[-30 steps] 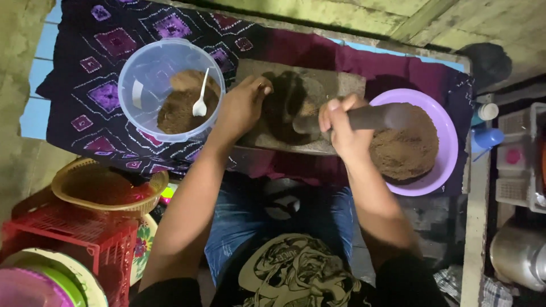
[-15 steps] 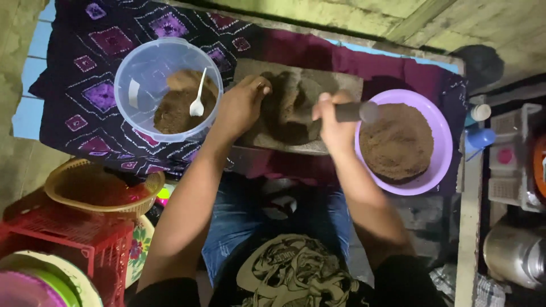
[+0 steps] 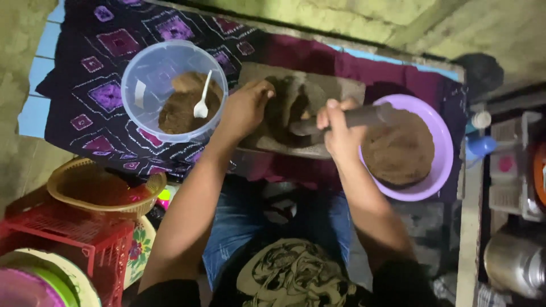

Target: Grinding brown ingredients into a fine powder using a traditional stone mortar and pestle.

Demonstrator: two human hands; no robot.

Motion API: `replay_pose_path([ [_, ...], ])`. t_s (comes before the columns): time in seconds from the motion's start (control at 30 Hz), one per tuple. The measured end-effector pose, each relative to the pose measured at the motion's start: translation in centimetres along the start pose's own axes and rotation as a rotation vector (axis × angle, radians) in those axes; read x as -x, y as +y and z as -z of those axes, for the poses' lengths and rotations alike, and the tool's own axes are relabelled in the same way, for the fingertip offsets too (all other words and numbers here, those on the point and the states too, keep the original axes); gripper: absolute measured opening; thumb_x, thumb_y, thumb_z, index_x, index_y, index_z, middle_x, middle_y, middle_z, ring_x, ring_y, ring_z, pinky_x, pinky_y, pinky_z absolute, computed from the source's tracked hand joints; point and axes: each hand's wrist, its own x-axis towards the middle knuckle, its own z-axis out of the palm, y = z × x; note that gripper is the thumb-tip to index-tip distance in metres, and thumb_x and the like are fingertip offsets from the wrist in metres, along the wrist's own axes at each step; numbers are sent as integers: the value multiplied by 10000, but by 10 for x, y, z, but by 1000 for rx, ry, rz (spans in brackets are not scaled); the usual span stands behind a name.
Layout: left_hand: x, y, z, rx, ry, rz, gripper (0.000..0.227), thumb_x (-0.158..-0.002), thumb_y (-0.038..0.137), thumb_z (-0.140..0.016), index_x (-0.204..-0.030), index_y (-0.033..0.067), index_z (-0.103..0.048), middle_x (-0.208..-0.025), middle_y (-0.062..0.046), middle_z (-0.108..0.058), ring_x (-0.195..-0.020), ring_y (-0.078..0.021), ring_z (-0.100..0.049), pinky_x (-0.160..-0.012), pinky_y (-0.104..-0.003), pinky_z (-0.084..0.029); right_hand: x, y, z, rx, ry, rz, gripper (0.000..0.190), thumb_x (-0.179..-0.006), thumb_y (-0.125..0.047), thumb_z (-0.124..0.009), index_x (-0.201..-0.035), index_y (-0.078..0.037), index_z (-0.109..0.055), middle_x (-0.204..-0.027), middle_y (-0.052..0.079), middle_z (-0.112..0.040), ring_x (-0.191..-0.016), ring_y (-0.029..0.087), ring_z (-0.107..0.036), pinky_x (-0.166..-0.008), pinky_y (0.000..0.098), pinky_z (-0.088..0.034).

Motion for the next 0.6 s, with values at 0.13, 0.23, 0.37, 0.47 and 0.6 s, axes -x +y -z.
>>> replay_pose_path([
  [0.13, 6, 6, -1, -36, 26, 4, 234, -1078, 297, -551, -1044, 100, -673, -907, -213, -672, -810, -493, -689, -692, -601, -526, -10, -46, -20, 20, -62, 33, 260, -1083, -3, -537, -874, -122, -440, -527, 145, -432, -448, 289, -493, -550, 326, -451],
  [0.23, 0, 15, 12, 75, 7, -11, 234, -1111, 312, -477, -1098, 173, -664, -976, -151, -669, -868, -465, -698, -729, -537, -547, -18, -30, -26, 18, -75, 68, 230, -1077, -11, -567, -923, -168, -502, -537, 100, -500, -493, 237, -566, -588, 344, -493],
  [0.37, 3, 13, 12, 42, -16, -3, 193, -1100, 314, -493, -1118, 191, -640, -1026, -154, -666, -913, -460, -694, -754, -545, -553, -15, -14, -29, 379, -208, 28, 280, -1028, 83, -645, -818, -55, -522, -560, 122, -624, -533, 229, -645, -585, 329, -531],
  [0.47, 1, 14, 15, 32, 0, -18, 187, -1106, 296, -483, -1096, 179, -629, -980, -150, -655, -865, -452, -695, -725, -533, -549, -16, -36, -33, 290, -150, -10, 244, -1067, 53, -591, -880, -68, -493, -553, 120, -585, -513, 231, -621, -581, 326, -523],
  [0.6, 0, 14, 15, 6, -24, -8, 168, -1104, 287, -485, -1089, 188, -621, -946, -145, -642, -855, -452, -688, -706, -551, -538, -25, -64, -37, 64, -110, 36, 234, -1100, 20, -526, -902, -79, -450, -541, 170, -496, -482, 310, -578, -579, 341, -505],
])
